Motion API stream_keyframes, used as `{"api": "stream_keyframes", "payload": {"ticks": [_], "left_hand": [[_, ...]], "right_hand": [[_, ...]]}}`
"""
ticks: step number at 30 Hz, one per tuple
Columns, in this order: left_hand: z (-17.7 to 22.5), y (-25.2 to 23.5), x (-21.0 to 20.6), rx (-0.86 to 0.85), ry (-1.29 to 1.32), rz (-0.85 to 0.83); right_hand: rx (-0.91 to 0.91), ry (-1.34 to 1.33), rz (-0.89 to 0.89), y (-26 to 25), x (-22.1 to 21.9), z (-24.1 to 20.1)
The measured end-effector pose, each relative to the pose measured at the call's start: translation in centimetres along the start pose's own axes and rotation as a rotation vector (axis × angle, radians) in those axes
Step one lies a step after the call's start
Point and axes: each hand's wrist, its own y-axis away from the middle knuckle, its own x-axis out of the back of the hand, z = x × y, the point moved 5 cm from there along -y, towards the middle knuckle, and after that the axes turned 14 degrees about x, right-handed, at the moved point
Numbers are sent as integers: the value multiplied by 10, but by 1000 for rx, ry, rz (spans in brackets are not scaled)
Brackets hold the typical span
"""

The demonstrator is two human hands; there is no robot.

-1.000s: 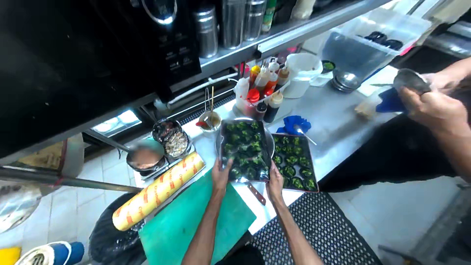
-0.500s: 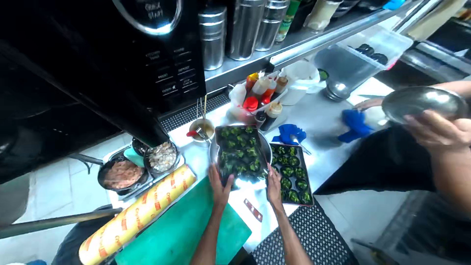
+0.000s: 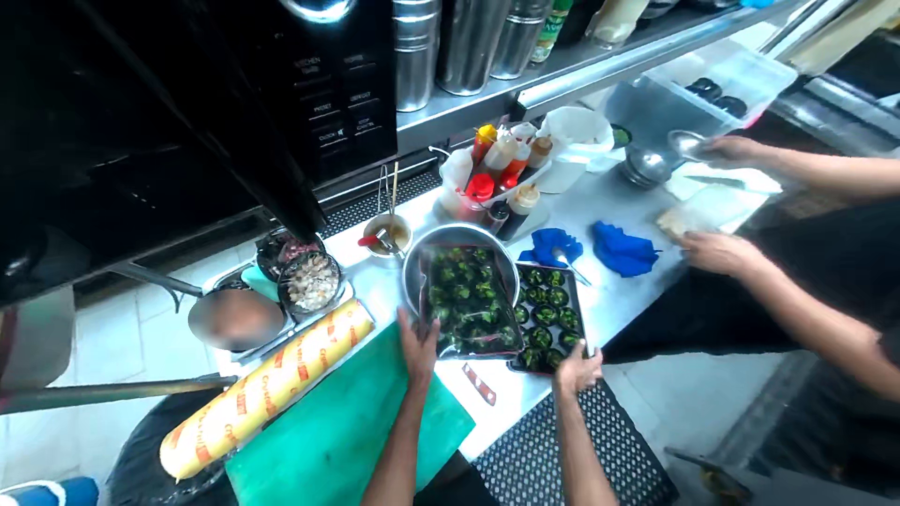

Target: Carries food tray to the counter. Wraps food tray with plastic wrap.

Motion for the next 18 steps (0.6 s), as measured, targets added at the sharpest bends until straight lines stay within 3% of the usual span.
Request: {"api": "stream_keyframes", "payload": {"ticks": [3, 6, 11, 14, 18], "left_hand": [[-3, 3, -2, 72, 1, -3], [-7, 12, -1, 223, 61, -30], [-8, 28, -4, 493, 271, -40], [-11, 36, -10, 589, 296, -59], [-17, 47, -18, 643, 408, -117]], "right_hand": [[1, 19, -12, -4, 7, -7], [-146, 88, -45, -13, 19, 28], [-378, -316, -318, -23, 15, 95], [-320, -399, -429, -27, 14, 107], [-282, -535, -426, -28, 24, 114]]}}
